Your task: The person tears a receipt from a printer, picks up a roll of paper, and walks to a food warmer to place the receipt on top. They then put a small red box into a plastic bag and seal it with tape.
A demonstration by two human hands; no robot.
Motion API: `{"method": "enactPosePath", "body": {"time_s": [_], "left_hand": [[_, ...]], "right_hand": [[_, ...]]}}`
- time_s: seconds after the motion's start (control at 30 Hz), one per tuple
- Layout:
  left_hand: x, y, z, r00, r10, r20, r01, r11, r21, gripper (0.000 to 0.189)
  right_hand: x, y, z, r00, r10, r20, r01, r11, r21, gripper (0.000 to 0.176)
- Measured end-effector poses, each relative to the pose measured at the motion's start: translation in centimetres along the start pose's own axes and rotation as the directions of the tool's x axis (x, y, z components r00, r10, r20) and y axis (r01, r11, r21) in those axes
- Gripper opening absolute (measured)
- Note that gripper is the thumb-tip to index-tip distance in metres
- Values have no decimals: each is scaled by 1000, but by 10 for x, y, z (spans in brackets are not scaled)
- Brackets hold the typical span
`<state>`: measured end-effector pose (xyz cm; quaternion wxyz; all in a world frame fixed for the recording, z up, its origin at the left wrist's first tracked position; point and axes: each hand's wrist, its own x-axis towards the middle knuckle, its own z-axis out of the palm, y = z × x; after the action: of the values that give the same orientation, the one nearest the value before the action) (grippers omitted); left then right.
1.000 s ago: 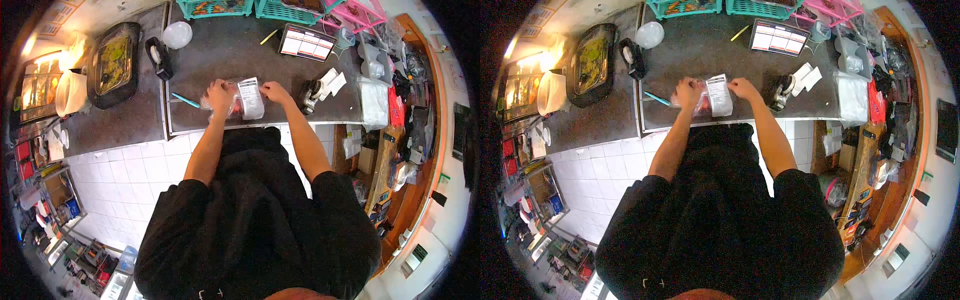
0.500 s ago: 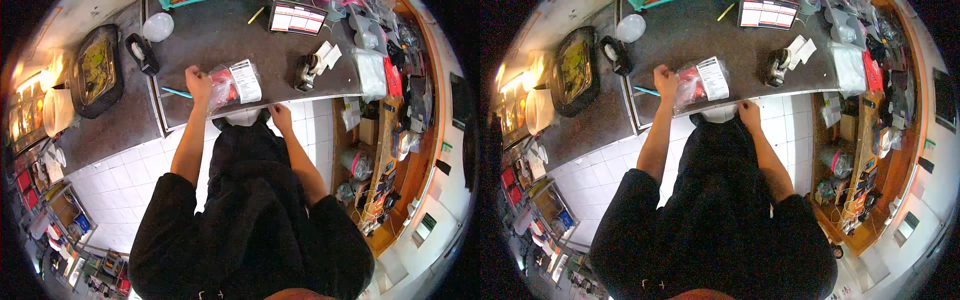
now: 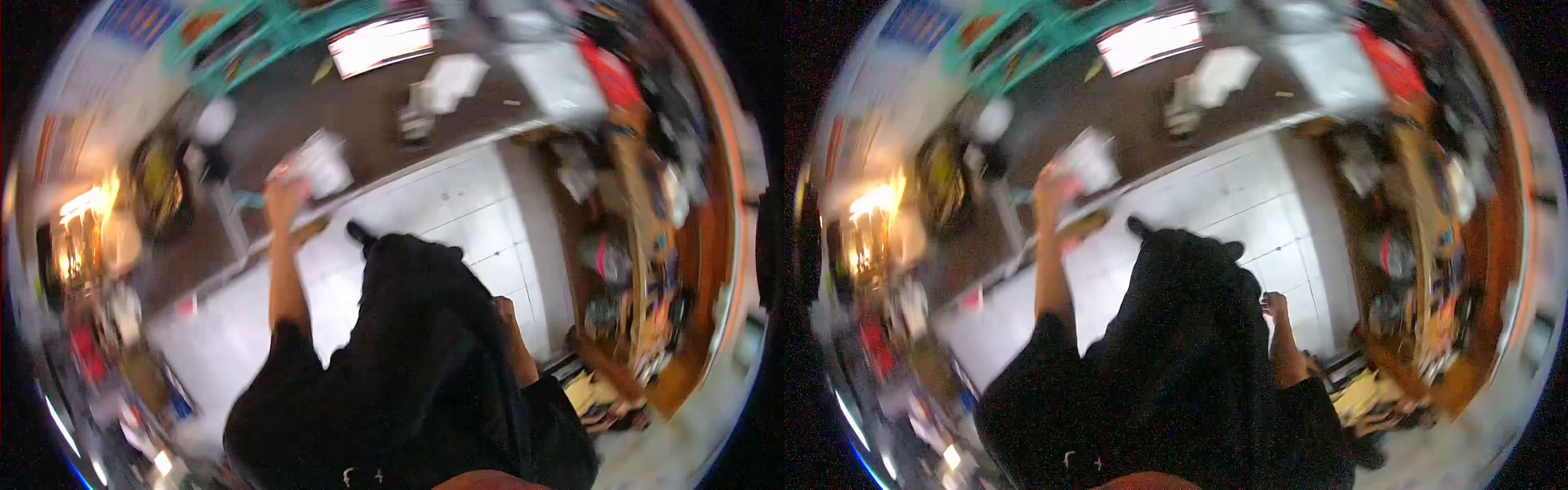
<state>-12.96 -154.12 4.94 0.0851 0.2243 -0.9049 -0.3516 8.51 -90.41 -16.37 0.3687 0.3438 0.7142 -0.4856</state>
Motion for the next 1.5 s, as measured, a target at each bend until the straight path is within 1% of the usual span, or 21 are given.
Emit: {"method": "enactPosePath", "body": {"time_s": [0.03, 0.1, 0.17, 0.27, 0.37, 0.43, 0.47, 0.53, 0.6, 0.63, 0.73, 0.77, 0.83, 0.9, 0.97, 1.03, 1.17, 1.3, 1.4, 1.47, 1.5], "left_hand": [[-6, 41, -10, 997, -65, 52, 66, 998, -15, 41], [11, 44, 2, 981, -108, 158, 132, 980, -149, 33], [0, 146, 1, 987, -143, 70, 138, 988, 72, 35], [-3, 232, 11, 982, 102, 161, -137, 964, 226, 47], [4, 301, 60, 894, 214, 394, -25, 901, -433, 31], [-10, 366, 108, 858, 238, 454, 27, 864, -503, 27], [-12, 394, 132, 841, 244, 483, 61, 845, -532, 25], [-5, 429, 207, 756, 378, 534, 58, 774, -630, 26], [-20, 497, 276, 628, 514, 584, 31, 733, -679, 26], [-25, 525, 314, 579, 556, 596, 27, 718, -696, 26], [-57, 627, 407, 421, 623, 660, -45, 740, -671, 22], [-67, 663, 433, 352, 642, 681, -54, 740, -670, 20], [-59, 695, 538, 337, 666, 665, -76, 723, -686, 14], [-76, 741, 589, 210, 667, 715, -24, 734, -678, 14], [-79, 763, 672, 152, 675, 722, -159, 738, -656, 22], [-106, 786, 724, 132, 730, 671, -409, 657, -634, 27], [-218, 829, 676, 20, 967, 255, -746, 184, -640, 47], [-342, 797, 621, -357, 910, 211, -475, 17, -880, 47], [-430, 714, 563, -739, 634, 228, -269, 33, -963, 39], [-469, 631, 540, -945, 306, 118, -75, 148, -986, 36], [-487, 579, 535, -980, 75, 185, -156, 285, -946, 34]], "right_hand": [[10, 20, -18, 982, 185, -32, -171, 953, 251, 13], [6, 37, -51, 978, 155, -138, -113, 955, 274, 14], [24, 85, -85, 963, 194, -190, -104, 911, 400, 18], [9, 84, -105, 898, 275, -342, -63, 851, 521, 18], [53, 124, -97, 902, 273, -335, -25, 807, 590, 17], [85, 145, -79, 890, 165, -426, 0, 932, 361, 22], [83, 143, -73, 842, -245, -481, 94, 944, -316, 29], [52, 90, -68, 846, 240, -477, -103, 950, 296, 33], [41, 68, -56, 840, 267, -472, -43, 900, 433, 35], [57, 82, -50, 883, 116, -455, 14, 962, 274, 35], [29, 78, -64, 934, 278, -224, 9, 608, 794, 28], [22, 78, -68, 877, 423, -228, -14, 497, 868, 24], [30, 109, -51, 640, 561, -525, 10, 677, 736, 20], [0, 89, -66, 614, 704, -357, 56, 412, 909, 19], [-25, 56, -83, 596, 775, -209, 186, 120, 975, 19], [-39, 25, -84, 545, 790, -280, 338, 99, 936, 20], [-36, -35, -14, 493, 839, -230, 533, -82, 842, 20], [16, -89, 125, 278, 944, -175, 419, 45, 907, 25], [71, -89, 246, 134, 823, -551, 2, 556, 831, 29], [101, -106, 287, 191, 905, -379, 56, 375, 925, 29], [95, -120, 296, 197, 945, -262, 108, 244, 964, 29]]}}
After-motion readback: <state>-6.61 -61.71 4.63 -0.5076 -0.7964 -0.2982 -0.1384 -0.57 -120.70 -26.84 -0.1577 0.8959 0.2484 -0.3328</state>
